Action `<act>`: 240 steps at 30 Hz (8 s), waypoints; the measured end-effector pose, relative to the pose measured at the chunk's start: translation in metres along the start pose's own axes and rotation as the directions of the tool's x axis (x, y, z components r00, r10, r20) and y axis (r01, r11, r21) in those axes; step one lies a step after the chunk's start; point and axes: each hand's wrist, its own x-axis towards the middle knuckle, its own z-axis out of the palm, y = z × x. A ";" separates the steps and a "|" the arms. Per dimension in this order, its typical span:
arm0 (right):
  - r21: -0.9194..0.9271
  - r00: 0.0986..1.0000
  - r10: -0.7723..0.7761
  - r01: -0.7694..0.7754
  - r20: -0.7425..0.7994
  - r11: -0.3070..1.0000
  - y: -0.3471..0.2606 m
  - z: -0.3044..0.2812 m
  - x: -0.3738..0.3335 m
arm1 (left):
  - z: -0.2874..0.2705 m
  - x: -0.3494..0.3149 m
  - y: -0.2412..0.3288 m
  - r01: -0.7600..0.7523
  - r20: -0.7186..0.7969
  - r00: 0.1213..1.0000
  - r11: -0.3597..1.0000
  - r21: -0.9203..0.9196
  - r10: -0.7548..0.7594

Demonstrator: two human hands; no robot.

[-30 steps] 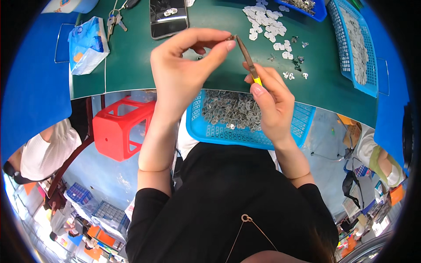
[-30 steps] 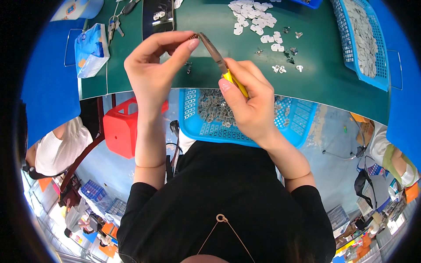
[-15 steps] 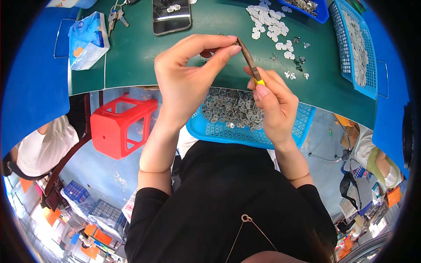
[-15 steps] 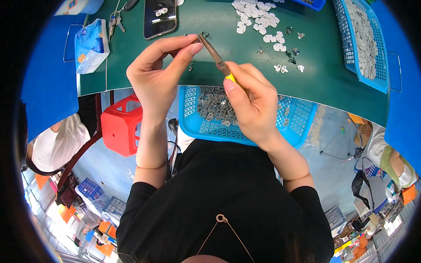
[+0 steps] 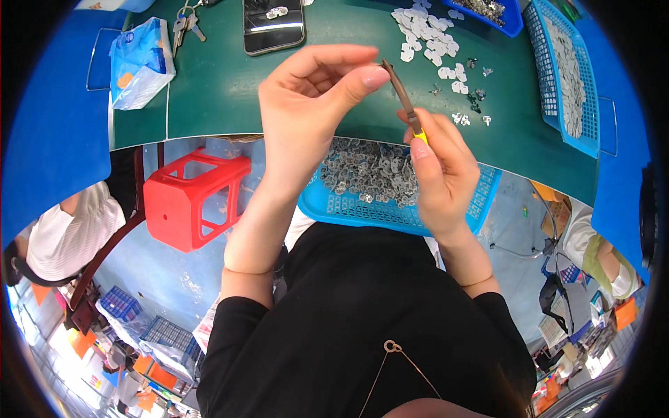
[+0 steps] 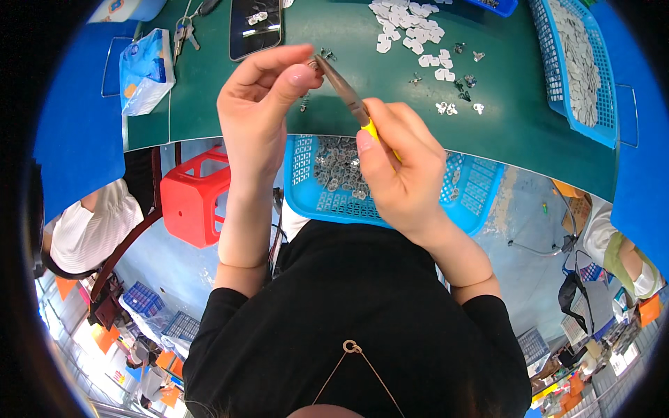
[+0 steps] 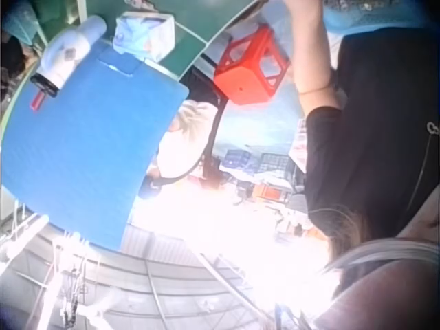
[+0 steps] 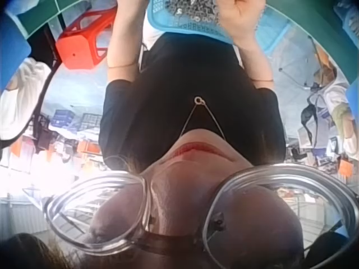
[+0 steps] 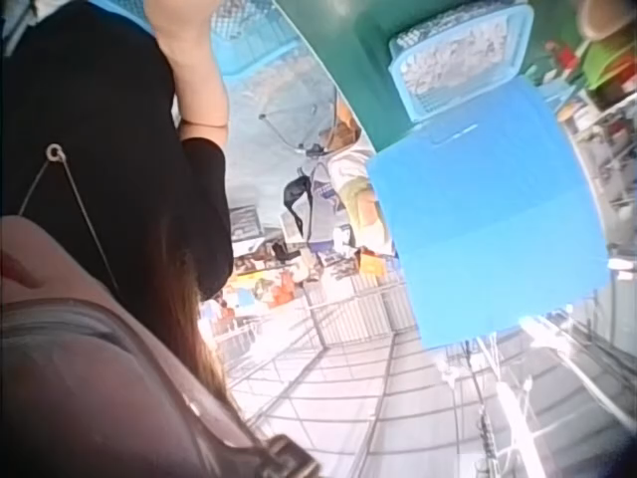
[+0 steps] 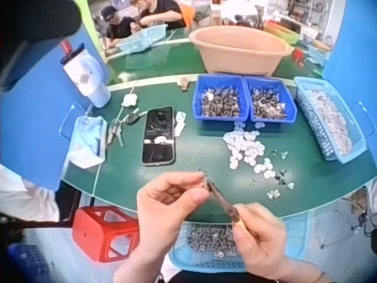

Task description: Assembling small metal components onto white bases using needle-nose pliers.

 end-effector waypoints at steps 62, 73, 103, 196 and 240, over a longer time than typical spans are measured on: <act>0.338 0.987 0.098 -0.136 0.125 0.931 0.010 0.010 0.006 | -0.019 0.005 -0.003 -0.006 0.018 1.000 1.000 0.016 0.005; 0.241 0.984 0.078 -0.115 0.158 0.964 0.005 0.010 0.005 | -0.023 0.000 -0.009 -0.464 0.057 0.864 0.745 0.479 0.501; 0.068 0.995 0.038 -0.044 0.090 0.997 0.008 0.009 0.000 | -0.015 -0.008 -0.004 0.221 -0.047 0.973 0.970 -0.098 -0.226; 0.150 0.986 0.147 -0.157 0.076 0.976 0.011 0.009 0.000 | -0.007 -0.005 -0.025 -0.394 -0.028 0.901 0.845 0.360 0.432; 0.481 0.921 0.361 -0.251 -0.149 0.840 0.033 -0.085 -0.046 | 0.076 0.019 -0.056 -0.656 0.638 0.752 0.279 0.702 0.162</act>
